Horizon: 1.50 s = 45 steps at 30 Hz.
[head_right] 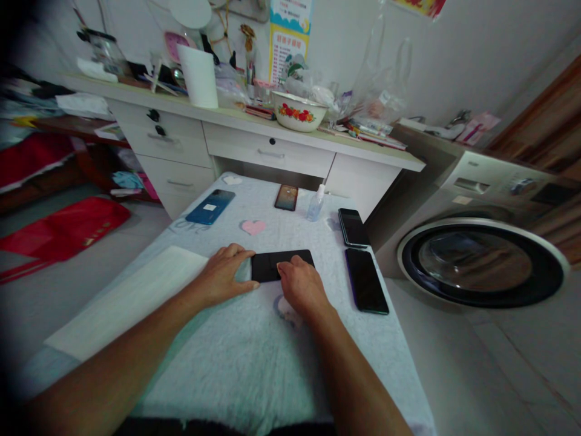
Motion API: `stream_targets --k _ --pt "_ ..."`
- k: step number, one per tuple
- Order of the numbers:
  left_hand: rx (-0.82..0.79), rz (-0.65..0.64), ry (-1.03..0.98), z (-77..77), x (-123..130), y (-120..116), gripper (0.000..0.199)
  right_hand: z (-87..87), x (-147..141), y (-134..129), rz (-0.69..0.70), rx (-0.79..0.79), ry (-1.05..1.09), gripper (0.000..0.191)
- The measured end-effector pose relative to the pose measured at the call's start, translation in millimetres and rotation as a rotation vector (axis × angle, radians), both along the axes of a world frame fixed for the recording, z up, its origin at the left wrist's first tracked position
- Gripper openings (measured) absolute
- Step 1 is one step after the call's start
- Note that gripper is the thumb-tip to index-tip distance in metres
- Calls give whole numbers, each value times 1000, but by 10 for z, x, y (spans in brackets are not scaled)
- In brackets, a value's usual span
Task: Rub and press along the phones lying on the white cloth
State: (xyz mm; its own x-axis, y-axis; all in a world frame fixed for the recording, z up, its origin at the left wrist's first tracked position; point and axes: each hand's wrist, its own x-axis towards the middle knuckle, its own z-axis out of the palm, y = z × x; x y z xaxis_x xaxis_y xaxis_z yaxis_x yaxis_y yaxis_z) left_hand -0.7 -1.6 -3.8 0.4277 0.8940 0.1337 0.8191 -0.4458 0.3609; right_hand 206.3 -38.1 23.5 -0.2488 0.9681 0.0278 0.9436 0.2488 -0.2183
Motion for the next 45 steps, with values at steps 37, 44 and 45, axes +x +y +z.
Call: stream_targets --k 37,44,45 --pt "7 9 23 16 24 -18 62 57 8 -36 49 -12 -1 31" --pt "-5 11 23 64 32 -32 63 32 21 -25 57 -15 16 31" --pt "-7 13 23 65 31 -32 62 33 21 -24 56 -19 18 31"
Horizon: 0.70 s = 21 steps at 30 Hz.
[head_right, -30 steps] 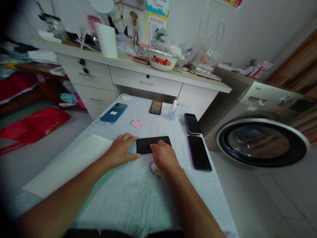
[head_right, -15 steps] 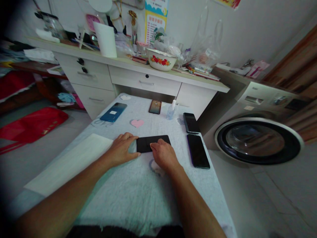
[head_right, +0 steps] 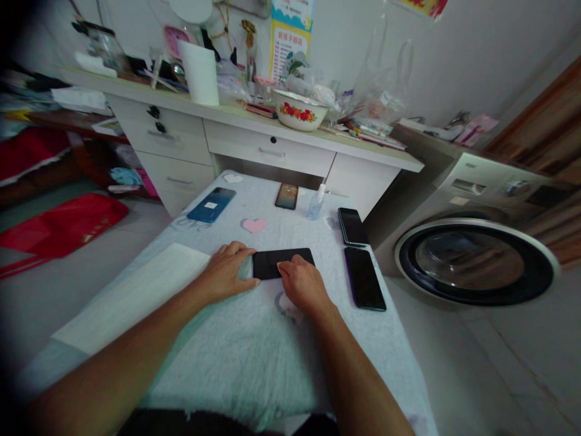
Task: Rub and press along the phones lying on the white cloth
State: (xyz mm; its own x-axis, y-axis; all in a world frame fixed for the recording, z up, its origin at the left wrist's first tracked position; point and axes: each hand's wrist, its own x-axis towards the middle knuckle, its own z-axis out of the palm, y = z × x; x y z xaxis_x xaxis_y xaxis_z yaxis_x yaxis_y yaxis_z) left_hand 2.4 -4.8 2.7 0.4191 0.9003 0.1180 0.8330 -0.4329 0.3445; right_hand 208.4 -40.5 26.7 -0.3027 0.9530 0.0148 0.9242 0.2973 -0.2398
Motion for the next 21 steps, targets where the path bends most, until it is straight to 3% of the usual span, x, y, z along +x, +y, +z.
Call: stream_targets --k 9,21 --pt "34 9 -28 -98 -17 28 62 -47 22 8 -3 17 19 30" --pt "18 8 26 -77 -11 22 65 -58 23 5 -19 19 14 29"
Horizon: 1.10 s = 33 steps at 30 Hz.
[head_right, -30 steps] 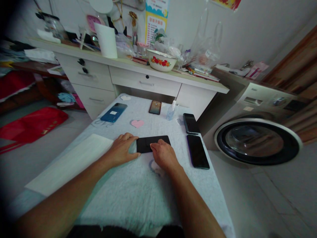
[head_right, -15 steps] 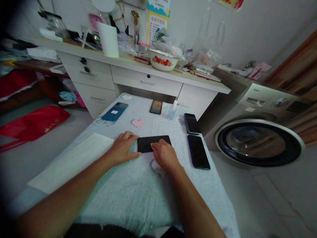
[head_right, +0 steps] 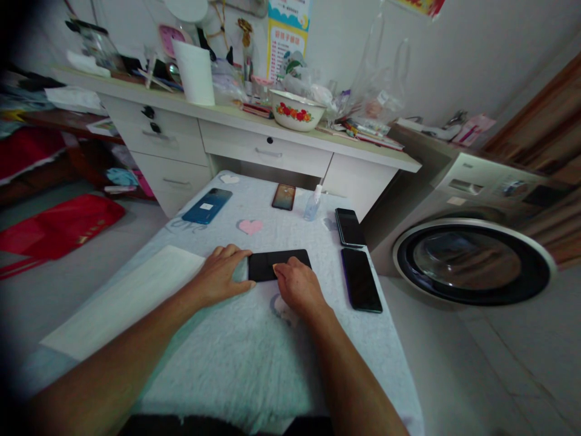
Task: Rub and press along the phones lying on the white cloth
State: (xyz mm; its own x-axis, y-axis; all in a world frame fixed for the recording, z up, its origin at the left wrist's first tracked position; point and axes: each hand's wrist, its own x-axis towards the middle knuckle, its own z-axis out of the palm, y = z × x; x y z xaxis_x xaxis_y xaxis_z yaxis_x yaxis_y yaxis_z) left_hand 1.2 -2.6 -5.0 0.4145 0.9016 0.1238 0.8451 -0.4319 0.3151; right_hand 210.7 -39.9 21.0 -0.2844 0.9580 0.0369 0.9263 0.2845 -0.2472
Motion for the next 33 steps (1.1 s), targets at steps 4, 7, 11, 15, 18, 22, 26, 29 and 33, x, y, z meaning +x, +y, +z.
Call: stream_targets --k 4,7,11,15,18,22,26,29,33 --pt "-23 31 27 28 9 -7 65 -5 -1 -3 3 9 -9 28" --pt "-31 49 36 48 18 -18 66 -15 3 -2 16 20 -12 28" --pt "-34 53 37 62 27 -32 64 -10 6 -6 12 10 -15 27" --pt "-48 48 25 63 30 -29 63 12 -4 -16 -5 -10 -12 27" --pt "-45 42 13 56 27 -21 63 27 -22 -20 -9 -17 -7 28" --pt "-47 37 1 64 23 -28 62 49 -61 -23 -4 -12 -10 25" --pt "-55 30 -13 80 25 -42 60 62 -101 -35 14 -9 -19 25" --pt "-56 35 -14 74 24 -44 60 46 -108 -40 20 -7 -11 26" --pt "-52 39 -24 46 17 -42 61 3 -74 -29 13 3 -2 27"
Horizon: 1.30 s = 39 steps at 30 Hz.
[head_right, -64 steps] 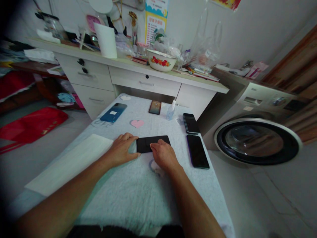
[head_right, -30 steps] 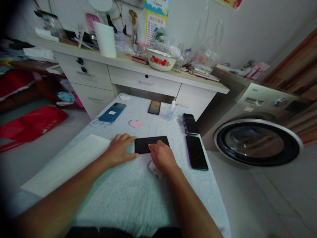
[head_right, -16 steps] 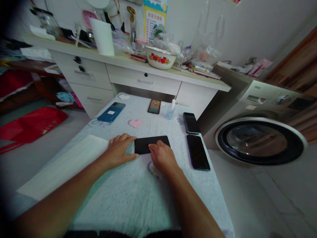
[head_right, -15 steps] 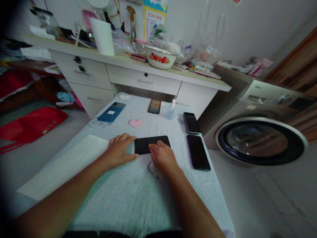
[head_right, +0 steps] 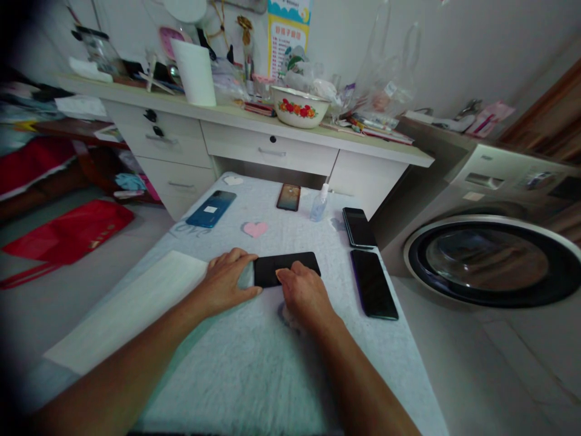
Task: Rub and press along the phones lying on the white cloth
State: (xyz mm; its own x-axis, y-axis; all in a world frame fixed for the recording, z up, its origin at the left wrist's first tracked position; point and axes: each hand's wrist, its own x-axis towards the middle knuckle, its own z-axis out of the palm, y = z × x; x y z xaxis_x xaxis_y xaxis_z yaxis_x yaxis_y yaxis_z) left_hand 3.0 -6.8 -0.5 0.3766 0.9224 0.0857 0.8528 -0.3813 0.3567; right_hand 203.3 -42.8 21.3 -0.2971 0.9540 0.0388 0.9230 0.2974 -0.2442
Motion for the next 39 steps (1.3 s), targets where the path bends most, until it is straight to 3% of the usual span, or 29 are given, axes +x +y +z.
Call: stream_targets --k 15,34,39 --pt "-19 -10 -1 33 -2 -4 61 -80 139 122 -226 61 -93 34" --pt "9 -4 13 9 7 9 62 -42 -176 -3 52 77 -47 28" --pt "-5 -5 5 10 6 10 61 -37 -169 -1 41 81 -42 29"
